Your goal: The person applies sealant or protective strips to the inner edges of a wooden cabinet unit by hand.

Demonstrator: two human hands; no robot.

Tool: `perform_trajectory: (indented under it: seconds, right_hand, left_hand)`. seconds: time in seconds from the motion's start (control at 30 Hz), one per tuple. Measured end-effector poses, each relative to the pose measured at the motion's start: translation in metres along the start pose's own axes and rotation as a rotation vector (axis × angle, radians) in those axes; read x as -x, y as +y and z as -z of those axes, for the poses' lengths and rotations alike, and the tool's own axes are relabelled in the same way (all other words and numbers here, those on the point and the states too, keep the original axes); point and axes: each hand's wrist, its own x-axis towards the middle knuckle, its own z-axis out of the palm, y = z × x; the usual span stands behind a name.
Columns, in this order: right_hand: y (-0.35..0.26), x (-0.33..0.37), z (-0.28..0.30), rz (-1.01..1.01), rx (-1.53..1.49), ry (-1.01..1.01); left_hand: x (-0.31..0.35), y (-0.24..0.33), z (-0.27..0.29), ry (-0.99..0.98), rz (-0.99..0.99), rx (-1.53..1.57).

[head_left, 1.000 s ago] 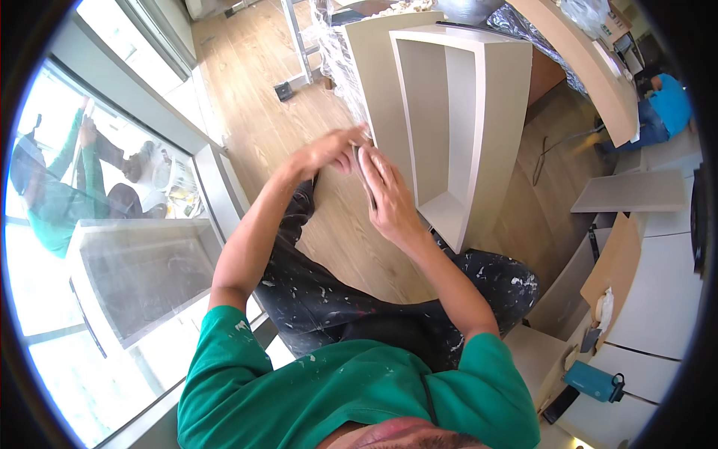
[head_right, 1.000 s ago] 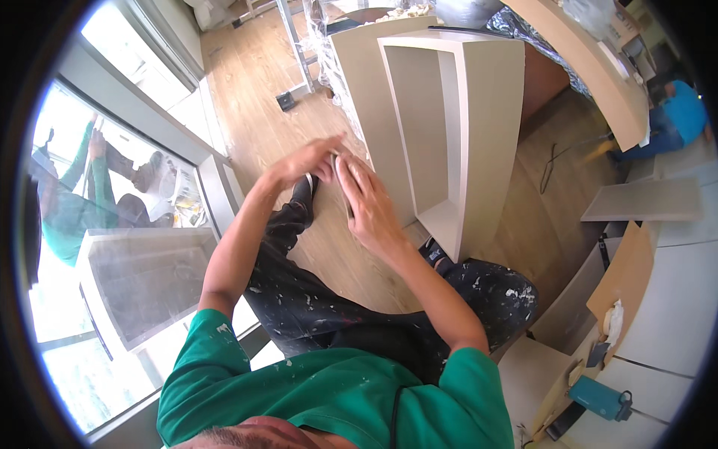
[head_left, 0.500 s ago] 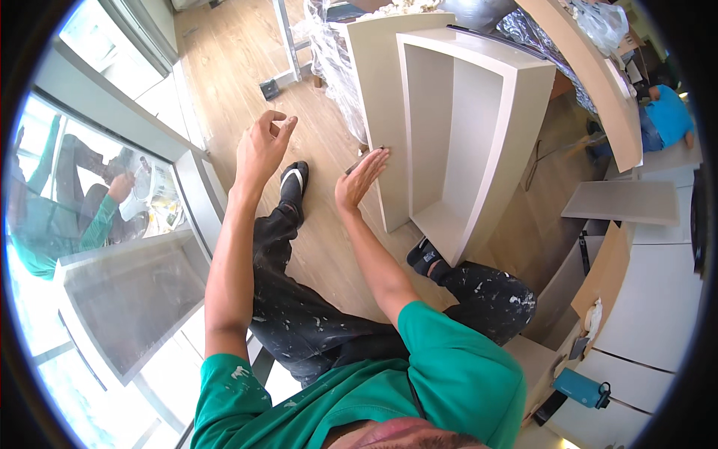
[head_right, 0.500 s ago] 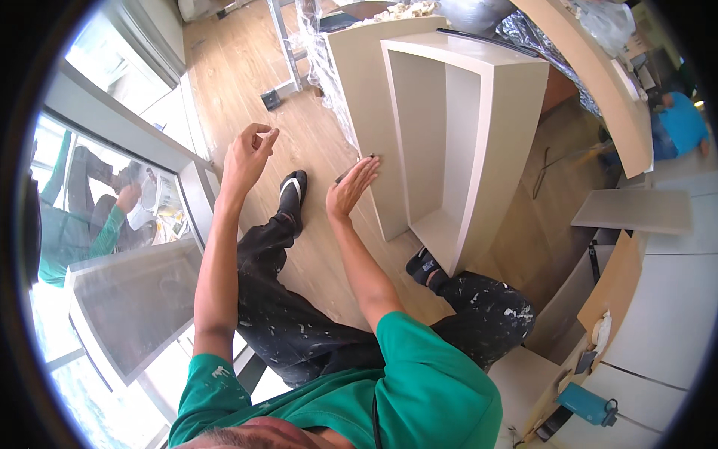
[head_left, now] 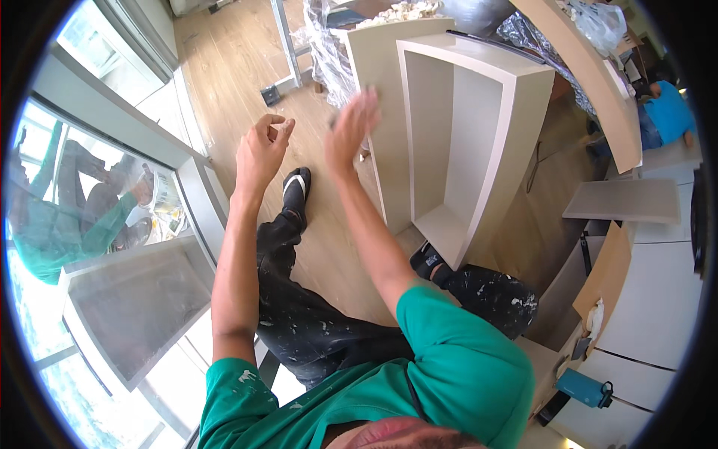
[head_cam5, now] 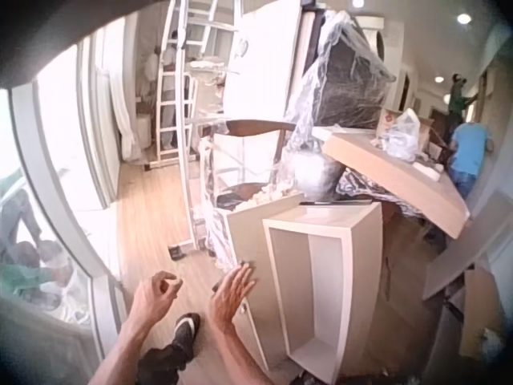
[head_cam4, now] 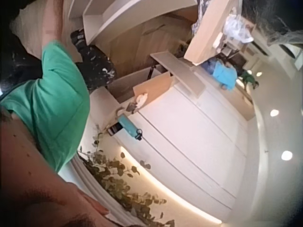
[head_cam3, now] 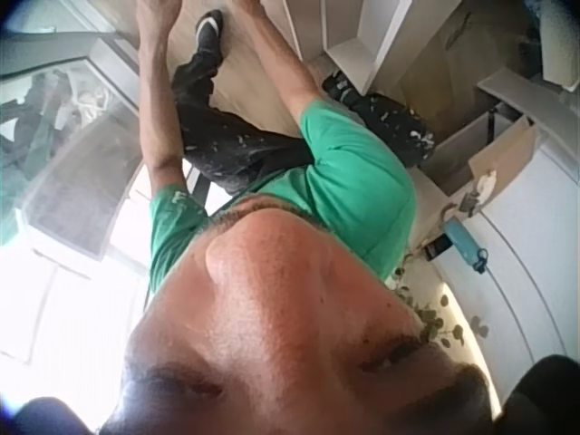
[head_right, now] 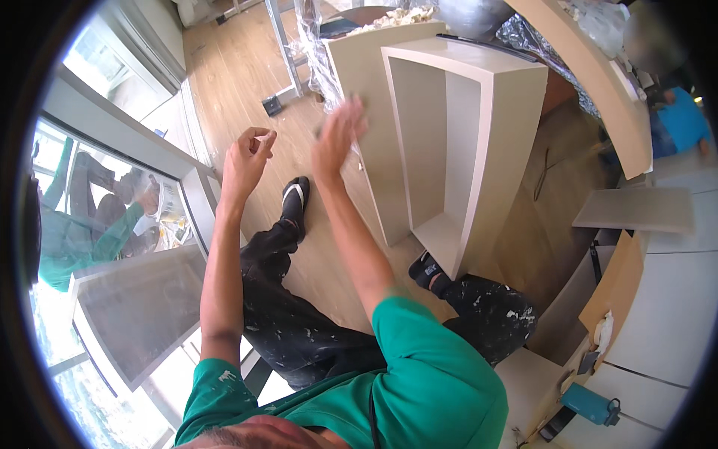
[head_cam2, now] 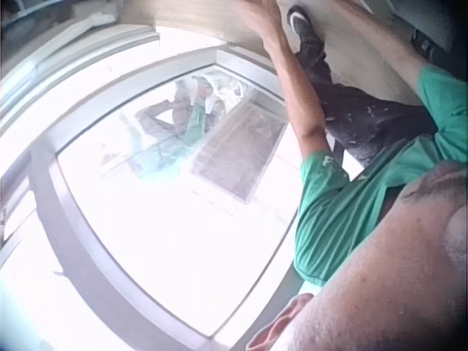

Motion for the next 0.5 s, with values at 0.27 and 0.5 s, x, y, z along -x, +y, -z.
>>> perform_trajectory:
  seconds: [0.27, 0.5]
  right_hand:
    - [0.030, 0.055, -0.004, -0.068, 0.058, 0.013]
    - [-0.055, -0.122, 0.004, 0.093, 0.021, 0.081]
  left_hand:
    - [0.002, 0.009, -0.001, -0.024, 0.007, -0.013]
    - [0.001, 0.013, -0.004, -0.046, -0.015, -0.024]
